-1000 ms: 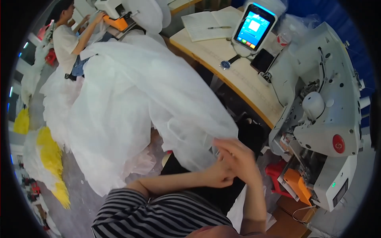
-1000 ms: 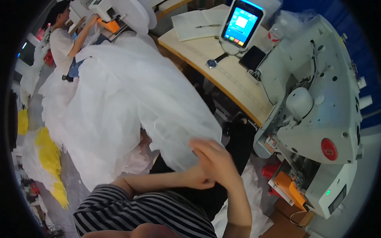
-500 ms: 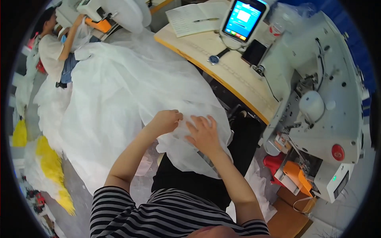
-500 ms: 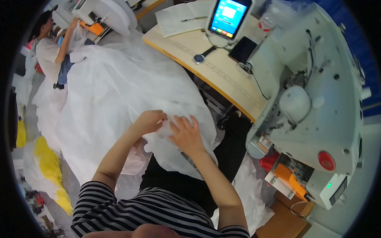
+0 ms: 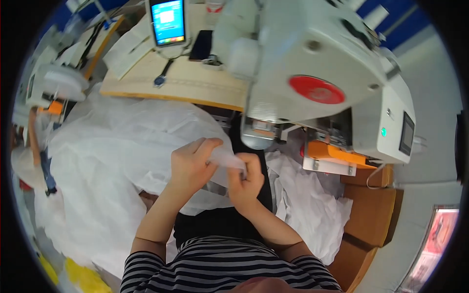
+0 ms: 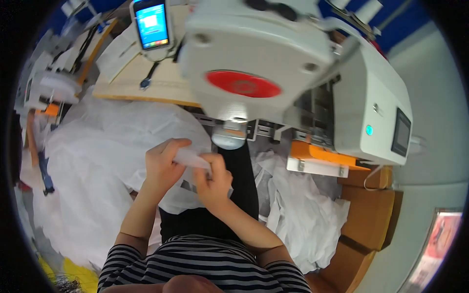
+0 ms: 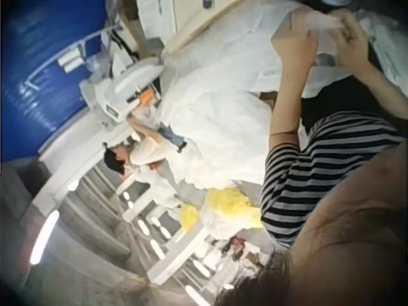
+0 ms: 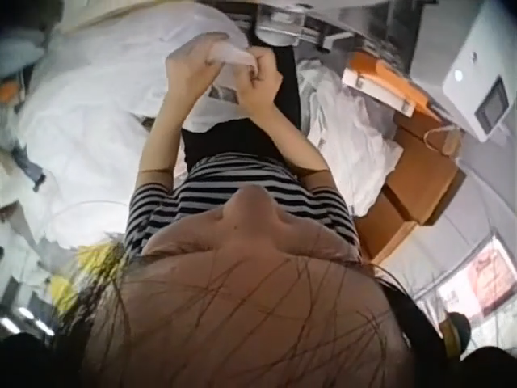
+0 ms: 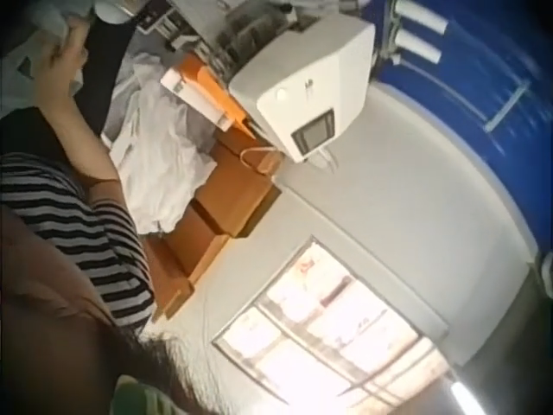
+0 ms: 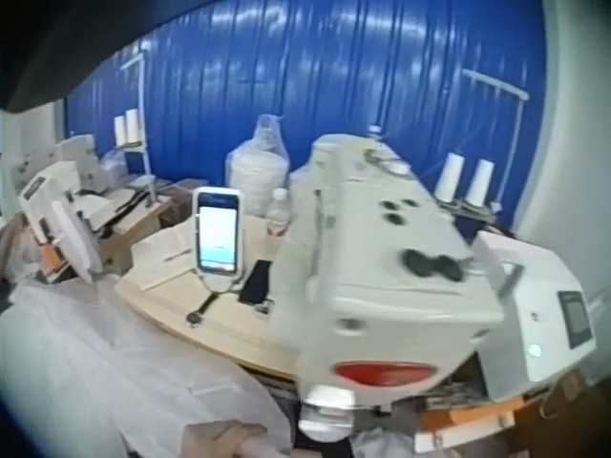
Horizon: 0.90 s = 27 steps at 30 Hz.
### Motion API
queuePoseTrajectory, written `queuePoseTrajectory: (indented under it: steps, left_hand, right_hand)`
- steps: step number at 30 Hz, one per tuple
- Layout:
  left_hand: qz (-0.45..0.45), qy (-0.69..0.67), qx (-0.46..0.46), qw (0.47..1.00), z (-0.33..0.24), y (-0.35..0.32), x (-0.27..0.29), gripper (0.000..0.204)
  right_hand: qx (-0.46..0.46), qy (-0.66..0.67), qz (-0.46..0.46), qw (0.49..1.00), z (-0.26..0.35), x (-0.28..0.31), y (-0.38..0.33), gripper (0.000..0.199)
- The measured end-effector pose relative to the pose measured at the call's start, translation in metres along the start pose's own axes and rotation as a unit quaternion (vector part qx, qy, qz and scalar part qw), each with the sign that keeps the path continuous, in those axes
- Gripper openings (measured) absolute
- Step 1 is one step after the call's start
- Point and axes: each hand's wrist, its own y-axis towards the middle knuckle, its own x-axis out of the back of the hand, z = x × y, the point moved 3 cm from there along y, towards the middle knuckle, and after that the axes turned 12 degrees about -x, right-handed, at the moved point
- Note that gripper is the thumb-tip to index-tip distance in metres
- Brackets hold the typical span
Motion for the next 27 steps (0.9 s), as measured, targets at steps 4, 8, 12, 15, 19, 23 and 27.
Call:
queuePoseTrajectory:
  steps: [4,8,12,15,19,23,27]
  left_hand:
    - [-0.024,0.053,-0.074,0.996,0.008,0.021,-0.005,0.02]
    - [-0.022,-0.023,-0.02,0.999,0.033,0.03,-0.025,0.017]
    - [0.005,0.077,-0.055,0.995,0.038,0.041,-0.023,0.01]
    - [0.009,0.104,-0.062,0.993,0.042,0.039,-0.024,0.01]
    - [0.181,-0.034,-0.048,0.982,0.039,0.015,0.002,0.007]
    - [0.216,-0.031,-0.065,0.974,0.041,-0.017,0.025,0.013]
    - [0.165,-0.023,-0.064,0.984,0.053,-0.021,0.044,0.014]
  right_hand:
    - [-0.124,0.112,-0.149,0.975,-0.037,0.065,0.032,0.011]
    - [-0.21,0.219,-0.111,0.946,-0.061,0.061,0.048,0.017]
    - [-0.17,0.241,-0.123,0.948,-0.06,0.061,0.064,0.012]
    - [-0.217,0.15,-0.154,0.952,-0.048,0.065,0.071,0.011]
    - [-0.117,0.0,-0.141,0.983,-0.076,0.084,0.062,0.025]
    - [-0.019,-0.221,-0.062,0.973,-0.072,0.101,0.097,0.032]
    - [0.341,0.077,-0.252,0.902,-0.062,0.057,0.114,0.03]
